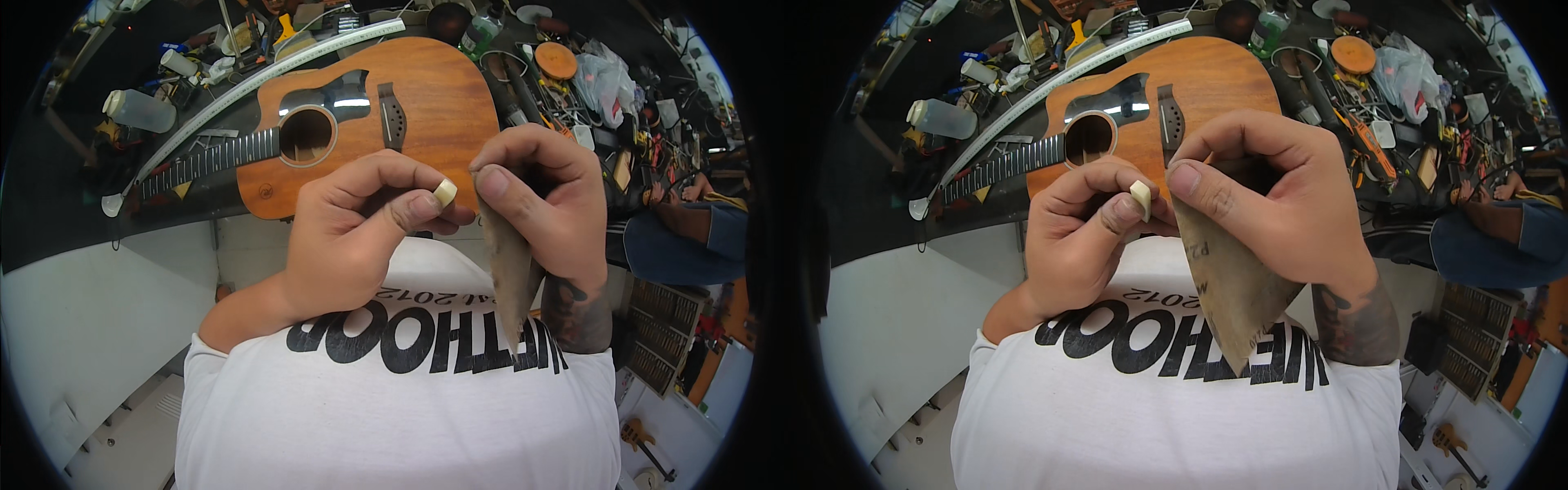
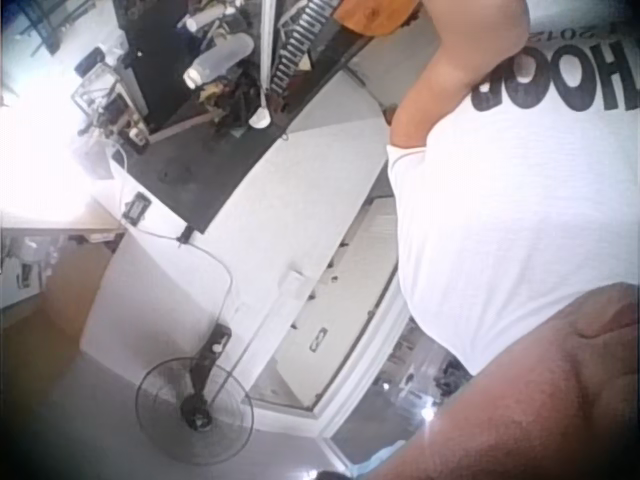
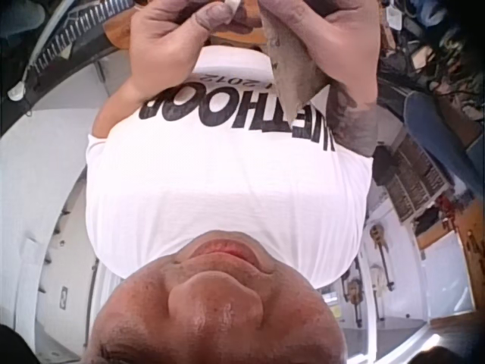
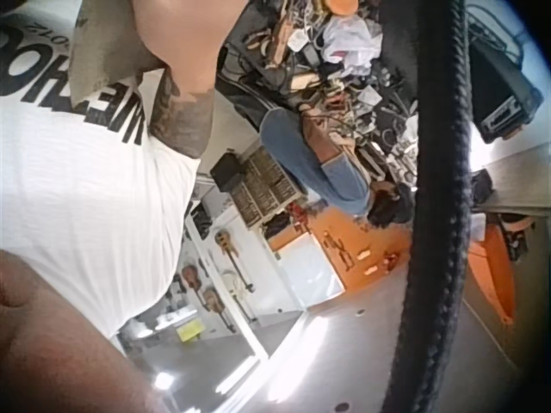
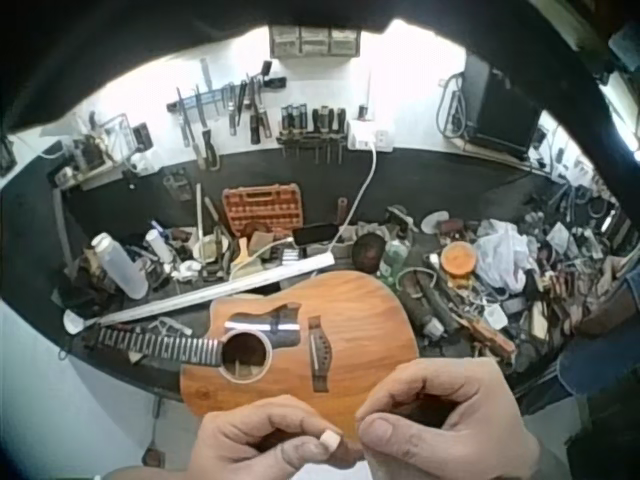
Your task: The person sands a small, light-colored wooden piece, likely a guitar saddle, using a piece of sandpaper. They hold the piece in one hand and rub the sandpaper against it with the other, rotating the piece to smooth different edges. The person briefly walks to a bathroom to retrieve a red scoop before returning to the workbench to continue sanding the wooden component.
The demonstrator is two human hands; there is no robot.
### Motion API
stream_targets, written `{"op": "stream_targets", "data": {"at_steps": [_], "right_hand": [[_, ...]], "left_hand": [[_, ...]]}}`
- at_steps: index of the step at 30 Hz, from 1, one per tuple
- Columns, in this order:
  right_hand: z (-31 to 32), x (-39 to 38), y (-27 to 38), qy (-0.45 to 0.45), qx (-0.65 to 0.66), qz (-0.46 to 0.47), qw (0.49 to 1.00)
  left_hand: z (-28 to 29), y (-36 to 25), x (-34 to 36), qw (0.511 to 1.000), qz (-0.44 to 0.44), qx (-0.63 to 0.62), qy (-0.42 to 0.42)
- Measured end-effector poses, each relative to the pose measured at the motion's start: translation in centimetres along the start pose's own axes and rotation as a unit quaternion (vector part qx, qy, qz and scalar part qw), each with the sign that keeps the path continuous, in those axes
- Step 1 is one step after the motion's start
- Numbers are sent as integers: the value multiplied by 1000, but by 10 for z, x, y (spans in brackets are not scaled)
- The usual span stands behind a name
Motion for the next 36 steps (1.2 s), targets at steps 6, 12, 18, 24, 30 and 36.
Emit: {"op": "stream_targets", "data": {"at_steps": [6, 12, 18, 24, 30, 36], "right_hand": [[-12, 9, 2, 27, -63, 82, 994], [3, 4, 6, -21, -76, -16, 997], [-10, 13, 17, 48, -97, 117, 987], [7, 17, 7, 24, -46, 20, 998], [-1, 22, 14, 51, -82, 140, 985], [14, 22, 6, 47, -118, 106, 986]], "left_hand": [[2, 1, 1, 1000, 5, -4, 9], [3, 0, 2, 1000, 3, -24, 12], [2, -2, 3, 1000, -23, -10, 8], [4, 3, 11, 998, -17, -31, 44], [0, 1, 14, 999, -26, -27, 23], [3, 6, 16, 999, -29, -4, 28]]}}
Point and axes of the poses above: each hand's wrist, its own x-axis towards the middle knuckle, its own z-axis out of the back of the hand, y = z × x, the point moved 1 cm from there along x, towards the middle knuckle, and after that the axes turned 6 degrees about x, right-handed, at the moved point
